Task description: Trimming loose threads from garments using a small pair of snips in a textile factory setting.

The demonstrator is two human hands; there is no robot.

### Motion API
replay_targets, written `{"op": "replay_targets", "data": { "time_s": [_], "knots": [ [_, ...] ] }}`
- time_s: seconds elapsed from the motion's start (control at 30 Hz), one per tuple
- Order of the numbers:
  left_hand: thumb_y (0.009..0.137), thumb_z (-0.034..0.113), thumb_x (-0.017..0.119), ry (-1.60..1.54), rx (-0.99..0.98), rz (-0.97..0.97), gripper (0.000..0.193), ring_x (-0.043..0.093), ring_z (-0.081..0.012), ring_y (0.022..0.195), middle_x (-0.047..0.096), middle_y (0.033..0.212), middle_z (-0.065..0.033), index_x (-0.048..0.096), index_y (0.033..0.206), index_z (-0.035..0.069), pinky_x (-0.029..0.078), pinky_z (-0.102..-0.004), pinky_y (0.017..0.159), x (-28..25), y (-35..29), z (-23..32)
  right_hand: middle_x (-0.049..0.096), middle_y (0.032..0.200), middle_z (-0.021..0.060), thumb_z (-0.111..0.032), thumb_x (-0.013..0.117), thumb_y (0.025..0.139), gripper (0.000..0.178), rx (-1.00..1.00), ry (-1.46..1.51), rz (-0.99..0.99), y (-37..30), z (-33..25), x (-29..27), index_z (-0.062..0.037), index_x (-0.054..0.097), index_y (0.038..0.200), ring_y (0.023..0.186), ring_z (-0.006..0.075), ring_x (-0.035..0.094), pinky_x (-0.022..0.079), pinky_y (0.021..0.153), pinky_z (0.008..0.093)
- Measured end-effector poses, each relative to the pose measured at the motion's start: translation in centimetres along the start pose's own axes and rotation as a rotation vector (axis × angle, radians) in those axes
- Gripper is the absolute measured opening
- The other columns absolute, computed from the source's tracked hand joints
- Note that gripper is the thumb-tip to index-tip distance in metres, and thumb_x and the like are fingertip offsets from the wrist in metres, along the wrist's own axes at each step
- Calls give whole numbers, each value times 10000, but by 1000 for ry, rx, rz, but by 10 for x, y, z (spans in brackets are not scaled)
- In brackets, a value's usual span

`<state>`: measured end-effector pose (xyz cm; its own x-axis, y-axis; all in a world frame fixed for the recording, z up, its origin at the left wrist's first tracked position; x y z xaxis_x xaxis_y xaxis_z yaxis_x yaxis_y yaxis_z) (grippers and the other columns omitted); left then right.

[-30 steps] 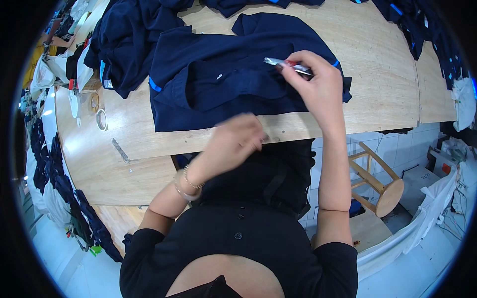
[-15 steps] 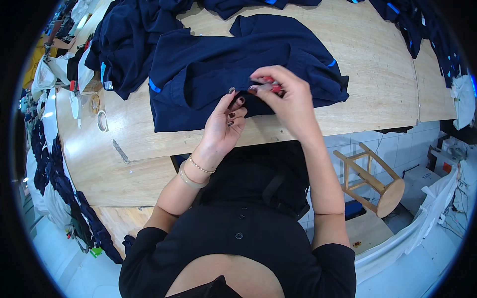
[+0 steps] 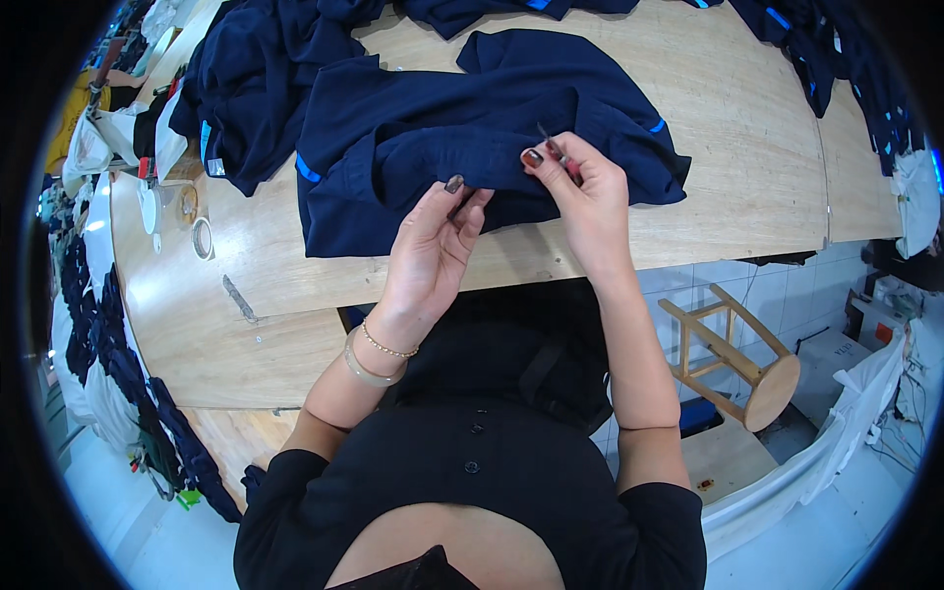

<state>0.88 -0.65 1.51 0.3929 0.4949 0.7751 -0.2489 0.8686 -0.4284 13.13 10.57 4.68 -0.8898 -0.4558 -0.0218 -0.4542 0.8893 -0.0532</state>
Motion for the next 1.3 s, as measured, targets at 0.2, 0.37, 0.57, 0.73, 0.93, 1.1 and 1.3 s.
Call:
{"op": "replay_targets", "data": {
  "time_s": [0.2, 0.37, 0.57, 0.73, 0.93, 1.1, 1.3],
  "knots": [
    [1012, 113, 561, -53, 15, -57, 108, 661, -129, 1011, 679, 1055, -60, 638, 992, 40, 529, -264, 976, 7, -2, 0, 507, 797, -35, -39, 735, 859, 136, -53, -64, 33, -10, -22, -2, -22, 631, 945, 718, 42, 449, 401, 663, 197],
    [1013, 96, 552, -128, 13, -128, 107, 654, -134, 1031, 676, 1053, -55, 636, 998, 32, 528, -268, 982, 10, -2, 0, 535, 732, 72, 68, 716, 655, 327, -559, -592, -35, -19, -40, 23, -43, 691, 961, 666, 188, 554, 444, 578, 282],
    [1012, 82, 554, -76, 36, -103, 109, 651, -148, 1037, 676, 1021, -55, 641, 1001, 18, 523, -291, 998, 8, 1, 0, 564, 730, 48, 68, 713, 728, 219, -527, -484, 64, -23, -28, 30, -6, 653, 925, 631, 141, 569, 462, 572, 258],
    [1000, 58, 570, -32, 39, -86, 104, 658, -168, 1024, 670, 1034, -72, 654, 1030, 4, 513, -302, 1018, 9, 1, 0, 643, 885, 14, -47, 611, 979, 78, -49, -37, 56, -12, -10, 13, 30, 623, 975, 808, 37, 562, 466, 734, 183],
    [984, 35, 587, -44, 33, -66, 85, 658, -178, 1026, 667, 1042, -78, 646, 1024, -11, 519, -301, 1007, 7, 8, -3, 604, 859, -12, -69, 605, 986, 84, -97, -127, 20, -13, -3, 15, 13, 597, 969, 795, 26, 516, 442, 725, 192],
    [968, 2, 596, 11, 64, -25, 85, 658, -177, 1024, 667, 1036, -77, 652, 1027, -21, 519, -301, 998, 4, 10, -4, 544, 720, -20, -100, 588, 1000, 93, 81, 62, -29, -24, -1, 14, -16, 559, 974, 651, 24, 462, 358, 569, 188],
    [961, -10, 605, 59, 80, -10, 88, 656, -146, 985, 656, 996, -46, 668, 1018, -30, 522, -274, 957, 6, 9, -2, 489, 633, -29, -126, 587, 1000, 137, 228, 7, -109, -52, -6, 18, -15, 560, 925, 579, 21, 414, 314, 522, 206]
  ]
}}
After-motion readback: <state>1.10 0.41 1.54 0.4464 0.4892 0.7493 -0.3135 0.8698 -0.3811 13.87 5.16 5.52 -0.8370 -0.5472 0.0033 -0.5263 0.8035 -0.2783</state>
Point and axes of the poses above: each hand's wrist, its own y-axis towards the middle knuckle, its own x-axis out of the palm, z = x × y, the point moved 5 cm from there along y, towards the middle knuckle
